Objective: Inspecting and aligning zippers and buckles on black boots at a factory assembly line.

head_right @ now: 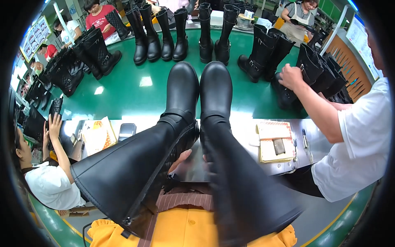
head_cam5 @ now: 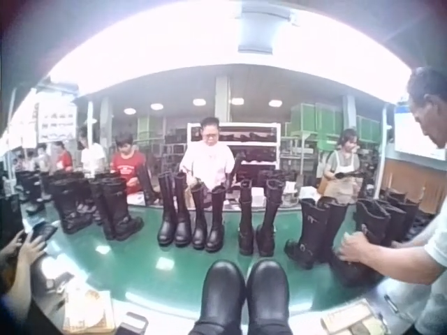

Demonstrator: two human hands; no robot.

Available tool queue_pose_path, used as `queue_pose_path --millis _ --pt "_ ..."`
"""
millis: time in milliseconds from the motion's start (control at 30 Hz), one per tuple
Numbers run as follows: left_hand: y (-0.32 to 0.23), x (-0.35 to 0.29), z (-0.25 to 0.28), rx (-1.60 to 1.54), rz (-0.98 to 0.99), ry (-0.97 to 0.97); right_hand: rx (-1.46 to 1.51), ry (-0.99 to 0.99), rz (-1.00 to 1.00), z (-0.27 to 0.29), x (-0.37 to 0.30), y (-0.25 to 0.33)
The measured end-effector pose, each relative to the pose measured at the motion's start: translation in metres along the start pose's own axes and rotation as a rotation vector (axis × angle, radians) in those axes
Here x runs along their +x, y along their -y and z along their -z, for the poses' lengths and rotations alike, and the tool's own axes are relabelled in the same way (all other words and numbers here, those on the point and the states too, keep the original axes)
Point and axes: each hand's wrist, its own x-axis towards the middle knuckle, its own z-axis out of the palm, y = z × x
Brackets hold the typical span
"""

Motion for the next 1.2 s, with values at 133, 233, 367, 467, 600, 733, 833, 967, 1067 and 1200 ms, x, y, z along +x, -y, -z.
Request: queue_pose_path --millis 133,233,367,467,600,733,833,967,1067,1200 --pt "-0.005 0.002 0.002 -0.153 0.083 0.001 -0.158 0.014 0.034 -0.002 -0.003 0.014" --pt "-0.005 -0.006 0.002 -0.613 0.532 0.176 -0.414 0.075 0.031 -0.005 -0.002 0.023" --pt "0.006 -0.013 -0.016 -0.500 0.412 0.222 -0.197 -0.146 0.048 0.007 0.011 0.009" --pt "0.021 -0.010 -0.025 -0.480 0.158 -0.003 -0.303 -0.357 0.224 0.034 0.015 -0.011" --pt "0.038 -0.009 -0.019 -0.829 0.451 0.028 -0.296 -0.251 0.148 0.062 0.007 -0.018" --pt "0.045 -0.016 -0.015 -0.986 0.345 0.214 -0.427 -0.061 0.342 0.098 -0.008 -0.007" --pt "0.042 -0.021 -0.010 -0.996 0.416 0.244 -0.701 -0.422 -0.053 0.153 -0.014 -0.021" --pt "0.034 -0.027 0.002 -0.976 0.323 0.185 -1.257 -0.626 0.039 0.212 -0.006 -0.074" --pt "0.032 -0.035 0.013 -1.034 0.309 0.152 -0.846 -0.627 -0.042 0.219 -0.002 -0.080" --pt "0.033 -0.049 0.031 -1.074 0.289 0.141 -0.690 -0.431 -0.052 0.165 -0.031 -0.015"
